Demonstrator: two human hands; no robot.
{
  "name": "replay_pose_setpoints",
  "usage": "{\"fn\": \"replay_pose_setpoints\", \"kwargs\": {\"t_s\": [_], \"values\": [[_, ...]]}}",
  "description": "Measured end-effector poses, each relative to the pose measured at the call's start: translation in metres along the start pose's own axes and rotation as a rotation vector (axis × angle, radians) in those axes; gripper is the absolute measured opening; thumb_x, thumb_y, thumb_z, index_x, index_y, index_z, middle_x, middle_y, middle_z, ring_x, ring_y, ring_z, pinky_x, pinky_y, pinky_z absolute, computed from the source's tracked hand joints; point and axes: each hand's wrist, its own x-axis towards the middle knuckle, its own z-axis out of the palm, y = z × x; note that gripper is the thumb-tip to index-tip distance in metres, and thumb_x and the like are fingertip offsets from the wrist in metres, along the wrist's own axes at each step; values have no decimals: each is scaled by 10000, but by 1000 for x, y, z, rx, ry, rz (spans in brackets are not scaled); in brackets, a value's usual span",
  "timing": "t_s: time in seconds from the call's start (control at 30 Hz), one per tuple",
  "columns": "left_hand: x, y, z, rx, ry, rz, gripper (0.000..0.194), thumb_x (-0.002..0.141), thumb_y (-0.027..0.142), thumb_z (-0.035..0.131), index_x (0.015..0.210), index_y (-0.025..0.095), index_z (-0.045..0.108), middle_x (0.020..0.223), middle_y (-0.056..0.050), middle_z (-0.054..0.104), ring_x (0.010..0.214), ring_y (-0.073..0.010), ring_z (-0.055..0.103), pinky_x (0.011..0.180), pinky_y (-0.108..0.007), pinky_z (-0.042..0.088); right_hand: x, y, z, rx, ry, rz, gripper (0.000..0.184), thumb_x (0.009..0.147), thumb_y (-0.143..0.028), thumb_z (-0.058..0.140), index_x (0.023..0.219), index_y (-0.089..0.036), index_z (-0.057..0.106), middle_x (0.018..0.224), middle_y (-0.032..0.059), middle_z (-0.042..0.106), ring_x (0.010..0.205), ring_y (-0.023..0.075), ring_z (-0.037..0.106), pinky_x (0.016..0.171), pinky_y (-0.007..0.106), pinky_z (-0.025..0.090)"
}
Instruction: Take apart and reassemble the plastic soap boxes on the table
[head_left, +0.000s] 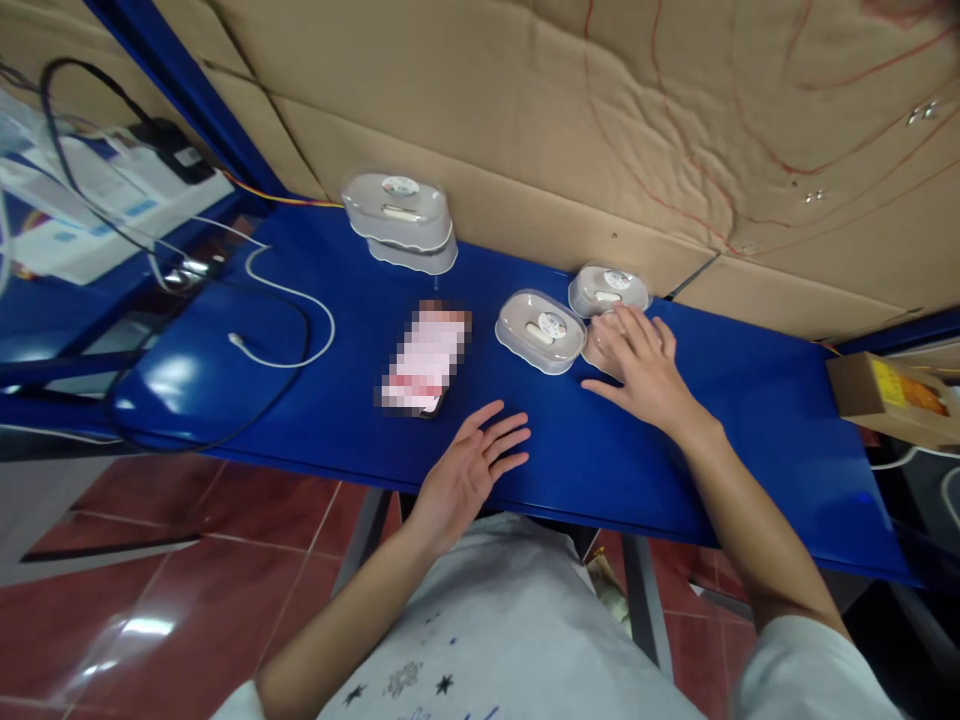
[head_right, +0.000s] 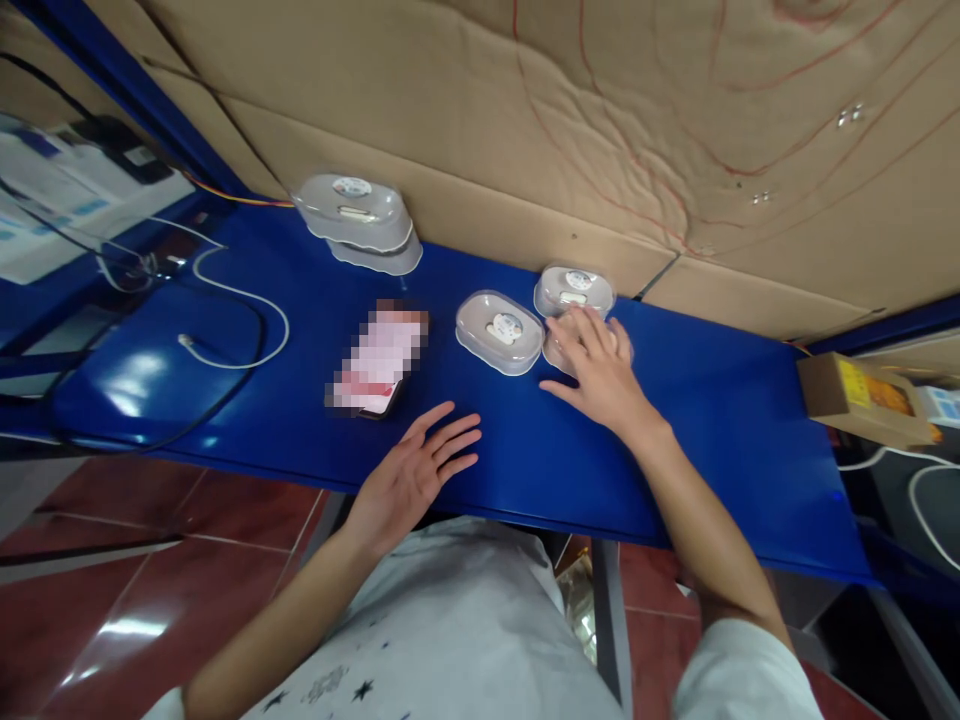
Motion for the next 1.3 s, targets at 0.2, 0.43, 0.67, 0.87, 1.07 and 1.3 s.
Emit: {"fn": "replay_pose_setpoints", "kwargs": {"t_s": [0.2,0.43,0.67,0.87,1.07,1.3], "values": [[3,0,2,19,-29,-82,512,1017,427,672,1461,185,600,1486,-192,669,1431,-360,594,1199,-526,439,-40,32,-23,105,-90,92,754,976,-556,693,1628,-294,420,1670,192,443,1528,440,448,1167,688,449],[3,-19,16,-130,-103,-321,580,1080,590,509,1561,269,549,1637,-107,552,1557,-331,452,1199,-487,446,-59,-46,-43,528,-276,-189,843,913,-627,762,1626,-335,420,1589,131,550,1458,331,556,1134,502,562],[3,-33,24,-178,86,-338,499,1067,483,608,1553,383,554,1649,19,542,1470,-250,539,1010,-315,566,-58,-45,-29,631,-209,-223,759,1015,-607,636,1667,-326,368,1662,118,497,1522,304,500,1213,509,490],[-4,-19,21,-114,101,-375,488,1056,448,612,1527,322,605,1543,-13,643,1320,-235,647,955,-284,574,-54,-6,-16,285,-111,-29,564,1038,-530,625,1550,-309,547,1672,136,491,1545,399,458,1206,647,420],[-2,-15,11,-124,66,-397,469,1044,394,595,1479,226,651,1386,-68,744,1266,-261,681,949,-313,565,-47,4,-1,152,9,79,601,1066,-535,553,1606,-287,468,1714,162,425,1615,425,342,1281,723,227],[1,-10,12,-115,112,-331,426,1086,467,564,1430,246,684,1431,-21,725,1357,-218,628,1015,-291,550,-51,-70,-13,520,-113,-334,919,934,-760,638,1663,-271,366,1746,158,359,1628,391,326,1291,631,341]]}}
